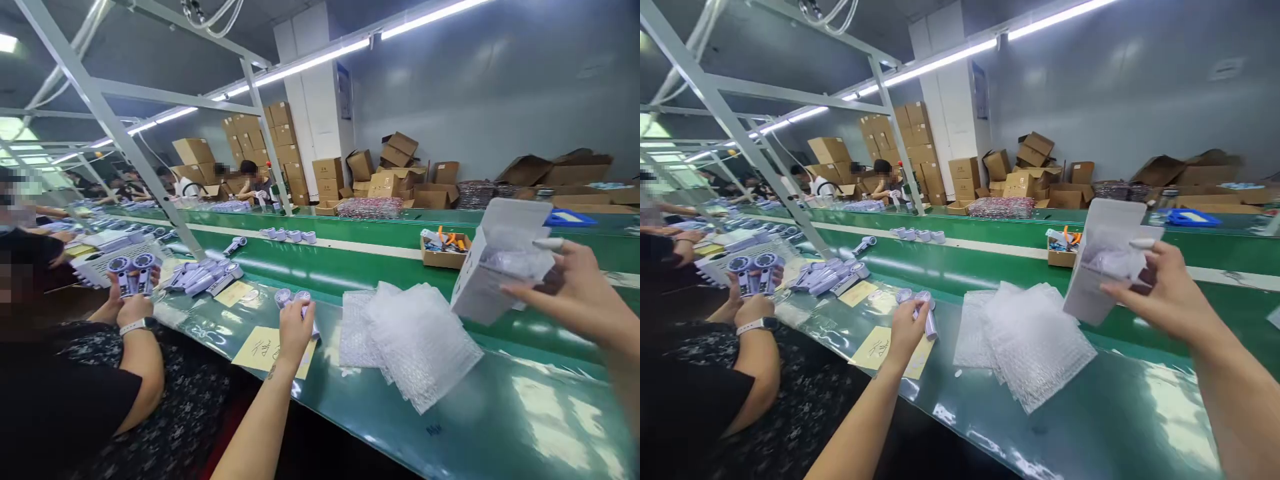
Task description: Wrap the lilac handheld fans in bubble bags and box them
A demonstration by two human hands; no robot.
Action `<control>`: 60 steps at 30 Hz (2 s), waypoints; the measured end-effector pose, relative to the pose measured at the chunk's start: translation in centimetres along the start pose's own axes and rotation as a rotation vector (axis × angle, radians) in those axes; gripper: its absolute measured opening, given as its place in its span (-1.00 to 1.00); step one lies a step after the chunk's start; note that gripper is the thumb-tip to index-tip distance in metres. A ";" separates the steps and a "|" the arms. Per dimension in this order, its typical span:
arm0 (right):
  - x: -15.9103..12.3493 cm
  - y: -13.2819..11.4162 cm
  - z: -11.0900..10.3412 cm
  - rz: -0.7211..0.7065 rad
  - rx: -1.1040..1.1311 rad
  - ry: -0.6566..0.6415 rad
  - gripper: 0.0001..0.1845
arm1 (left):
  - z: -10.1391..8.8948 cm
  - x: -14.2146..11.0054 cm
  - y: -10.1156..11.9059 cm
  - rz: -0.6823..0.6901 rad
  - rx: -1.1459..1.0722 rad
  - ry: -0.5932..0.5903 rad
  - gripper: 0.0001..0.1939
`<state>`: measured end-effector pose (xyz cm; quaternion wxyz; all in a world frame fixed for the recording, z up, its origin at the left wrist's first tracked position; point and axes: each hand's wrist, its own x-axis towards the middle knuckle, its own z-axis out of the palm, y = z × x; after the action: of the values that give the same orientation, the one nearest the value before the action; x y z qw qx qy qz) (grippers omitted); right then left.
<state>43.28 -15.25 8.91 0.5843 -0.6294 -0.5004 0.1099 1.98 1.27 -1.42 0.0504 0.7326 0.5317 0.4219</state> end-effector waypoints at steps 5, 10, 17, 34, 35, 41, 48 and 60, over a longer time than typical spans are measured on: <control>10.2 4.2 9.6 0.005 0.126 -0.066 -0.14 | 1.9 -2.4 -4.7 -0.093 0.413 -0.063 -0.62; 13.4 8.8 17.8 0.080 0.138 -0.189 -0.21 | 2.9 -2.5 -3.5 -0.209 0.564 -0.172 -0.46; 13.0 9.1 19.5 -0.037 -0.095 -0.216 -0.29 | 4.0 -2.8 -1.9 -0.212 0.653 -0.255 -0.51; -14.0 1.9 12.5 0.644 0.795 -0.233 -0.70 | 3.1 -9.0 10.9 0.372 -0.648 -0.731 -0.66; -14.4 2.3 11.6 0.638 0.808 -0.124 -0.73 | 3.6 -9.0 11.5 0.517 -0.616 -0.825 -0.67; -16.4 5.1 8.6 0.885 0.897 -0.060 -0.68 | 8.1 -9.8 14.8 1.217 -0.134 -0.830 -0.82; -16.9 7.5 7.0 1.079 0.902 0.063 -0.70 | 11.2 -0.8 15.9 0.668 -0.237 -0.699 -0.69; -10.5 10.8 9.7 0.843 0.603 0.201 -0.64 | 13.3 -1.2 12.9 0.286 0.086 -0.907 -0.52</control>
<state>36.70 -15.21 -7.72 0.6896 -0.5875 -0.0913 0.4134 20.29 -0.25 -3.85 0.1885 0.9100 0.3671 0.0397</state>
